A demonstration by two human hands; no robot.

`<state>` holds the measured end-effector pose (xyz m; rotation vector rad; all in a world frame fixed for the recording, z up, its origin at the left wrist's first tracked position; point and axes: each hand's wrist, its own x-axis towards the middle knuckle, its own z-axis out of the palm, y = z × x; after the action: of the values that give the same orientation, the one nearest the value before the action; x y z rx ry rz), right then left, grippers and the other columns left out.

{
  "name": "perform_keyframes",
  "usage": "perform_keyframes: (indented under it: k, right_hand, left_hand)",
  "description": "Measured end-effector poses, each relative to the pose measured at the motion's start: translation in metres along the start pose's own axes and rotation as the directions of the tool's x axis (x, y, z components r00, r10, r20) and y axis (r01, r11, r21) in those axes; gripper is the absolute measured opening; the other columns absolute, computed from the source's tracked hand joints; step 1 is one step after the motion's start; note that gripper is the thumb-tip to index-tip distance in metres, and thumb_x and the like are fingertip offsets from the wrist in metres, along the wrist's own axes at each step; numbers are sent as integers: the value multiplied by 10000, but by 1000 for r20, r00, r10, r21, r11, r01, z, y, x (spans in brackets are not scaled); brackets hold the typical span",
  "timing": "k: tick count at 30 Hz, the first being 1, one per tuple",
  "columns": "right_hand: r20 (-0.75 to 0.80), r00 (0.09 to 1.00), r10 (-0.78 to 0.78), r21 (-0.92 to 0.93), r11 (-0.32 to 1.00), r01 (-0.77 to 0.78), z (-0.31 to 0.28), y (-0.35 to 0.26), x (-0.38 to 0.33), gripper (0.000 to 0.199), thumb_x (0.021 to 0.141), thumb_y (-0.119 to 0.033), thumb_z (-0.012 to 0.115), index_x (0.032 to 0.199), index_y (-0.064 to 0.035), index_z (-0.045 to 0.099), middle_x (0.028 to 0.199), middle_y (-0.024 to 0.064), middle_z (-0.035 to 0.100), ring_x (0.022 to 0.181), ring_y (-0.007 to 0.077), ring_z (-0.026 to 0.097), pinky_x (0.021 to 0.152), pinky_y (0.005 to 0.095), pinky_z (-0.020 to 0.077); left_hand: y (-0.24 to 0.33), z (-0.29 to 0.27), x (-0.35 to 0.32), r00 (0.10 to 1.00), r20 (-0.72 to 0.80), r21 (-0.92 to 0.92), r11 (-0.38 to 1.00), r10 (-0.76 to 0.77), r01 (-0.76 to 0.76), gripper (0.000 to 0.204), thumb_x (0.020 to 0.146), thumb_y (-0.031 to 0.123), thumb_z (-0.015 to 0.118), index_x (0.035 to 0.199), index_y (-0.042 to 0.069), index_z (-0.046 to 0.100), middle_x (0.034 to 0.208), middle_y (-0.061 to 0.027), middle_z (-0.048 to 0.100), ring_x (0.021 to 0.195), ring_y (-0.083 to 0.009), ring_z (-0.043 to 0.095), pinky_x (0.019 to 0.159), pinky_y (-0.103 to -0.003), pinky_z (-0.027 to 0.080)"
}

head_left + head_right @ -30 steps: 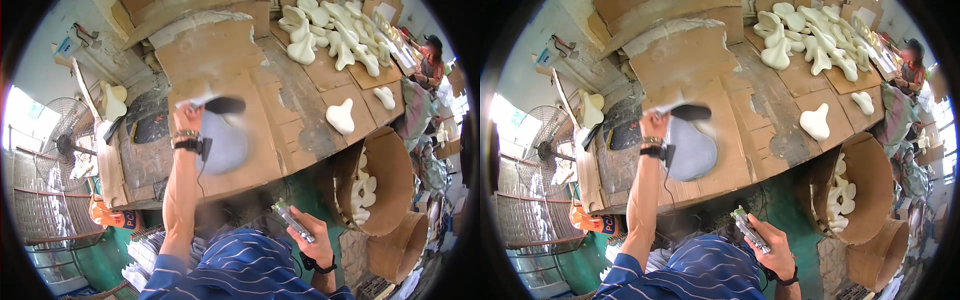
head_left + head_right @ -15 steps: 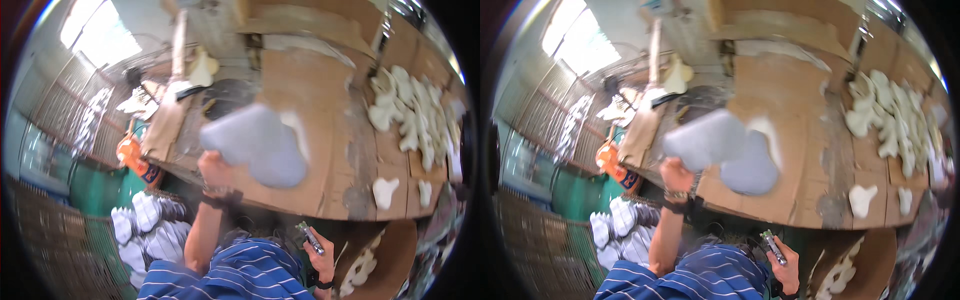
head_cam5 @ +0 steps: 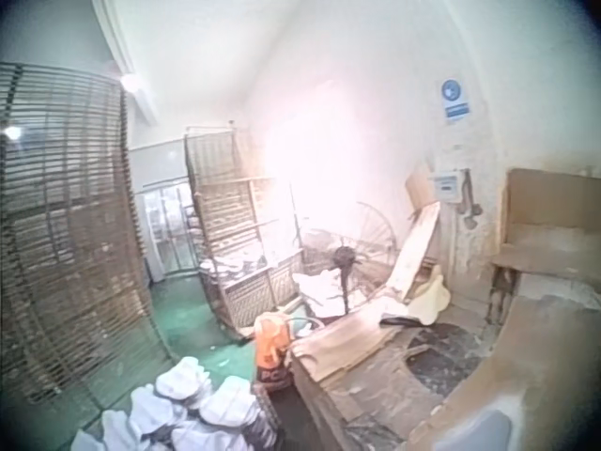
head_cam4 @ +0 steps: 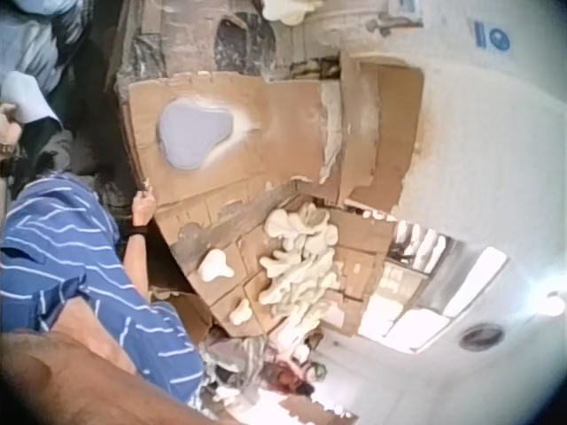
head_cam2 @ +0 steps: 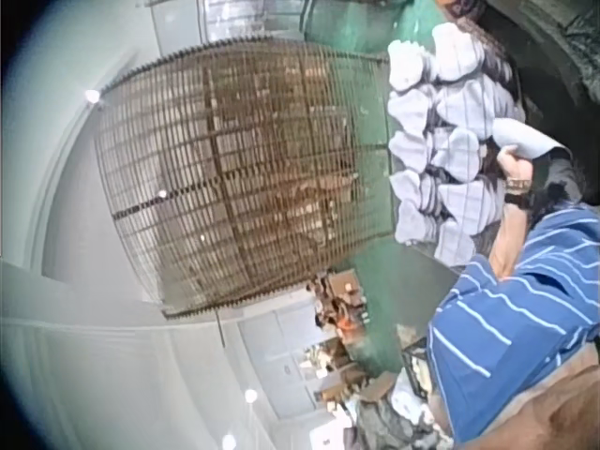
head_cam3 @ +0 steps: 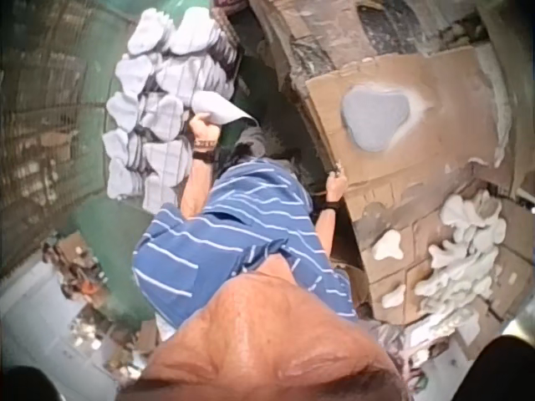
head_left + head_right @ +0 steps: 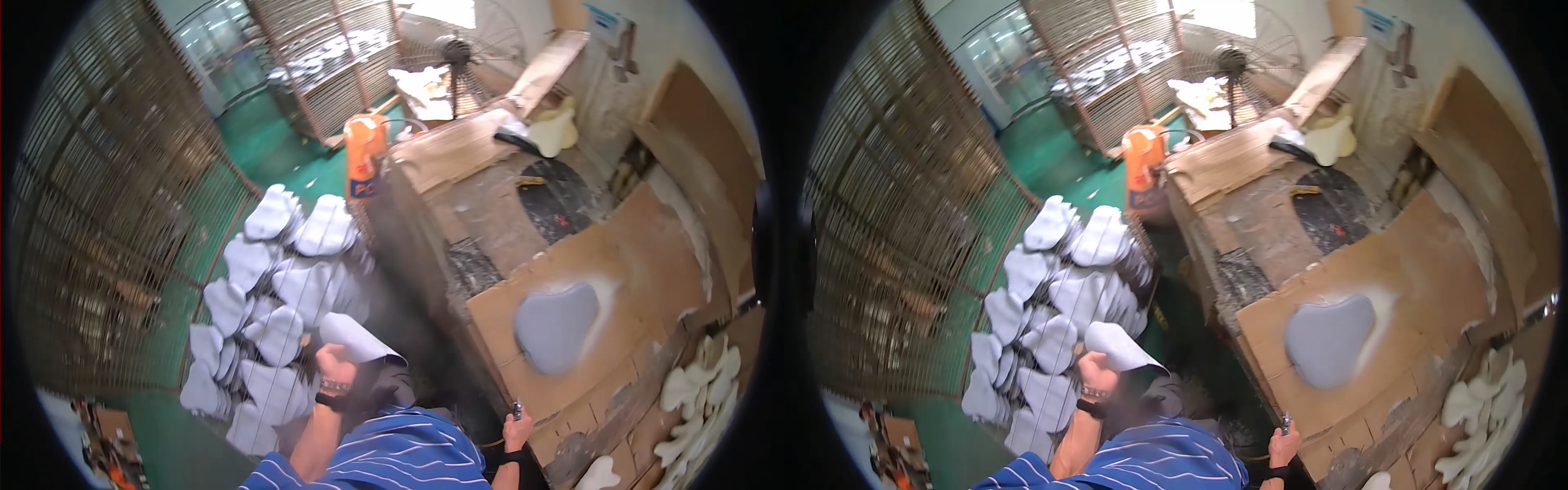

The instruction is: The person repeatedly picks up white shoe parts from a wire drying rack and places them on a cardboard-covered workbench. They use a handheld spray gun to apply a grey coating to the parts, then return the coated items to the rack. The process is repeated for multiple units throughout the clip.

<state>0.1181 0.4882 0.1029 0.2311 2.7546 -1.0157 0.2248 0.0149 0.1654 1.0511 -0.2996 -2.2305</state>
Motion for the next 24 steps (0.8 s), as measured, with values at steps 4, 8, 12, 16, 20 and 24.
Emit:
perform_keyframes:
  k: [4,8,12,16,20,24]
  right_hand:
    - [21,999,-50,-6,999,50,0,7,7,382,759,-37,627,1135,5,681,739,263,621,684,426,618,665,499,472]
    - [59,989,-138,-78,987,143,24,45,20,494,761,-42,601,1247,-13,687,846,283,679,786,473,654,723,501,498]
    - [-11,952,-305,-109,947,302,32,65,26,525,752,-73,615,1270,3,663,764,202,644,668,311,617,670,463,498]
    - [491,871,-15,-214,967,138,3,-70,1,461,887,-135,677,1338,-48,639,1154,177,688,1039,277,669,889,397,510]
    - [629,759,-169,-228,893,388,49,-75,42,392,801,-183,693,1151,-8,712,818,165,696,731,256,667,666,456,511]
    - [639,763,-97,-307,877,369,72,-156,28,349,815,-210,696,1099,-10,730,811,168,712,748,265,674,682,442,516]
  left_hand:
    - [50,-1,-31,980,-144,-26,989,141,-146,100,733,132,577,813,89,618,888,-48,655,827,-258,646,802,-386,533]
    - [113,-66,-15,918,-331,-233,924,218,-303,420,671,104,545,1077,40,633,1141,-131,669,1091,-369,643,1051,-542,483]
    - [169,-48,-41,810,-403,-245,802,427,-545,256,679,83,559,930,49,597,995,-91,648,944,-319,649,929,-471,527]
    - [230,-155,-33,680,-459,-330,601,572,-728,398,655,43,536,1040,62,634,1048,-94,690,991,-327,683,945,-527,557]
    - [306,-225,-62,499,-501,-331,376,707,-866,271,663,54,535,915,73,632,891,-71,688,865,-305,699,837,-493,590]
    - [364,-256,-106,323,-540,-284,192,778,-939,447,739,62,521,1166,-2,637,1165,-149,703,1057,-377,688,930,-541,574]
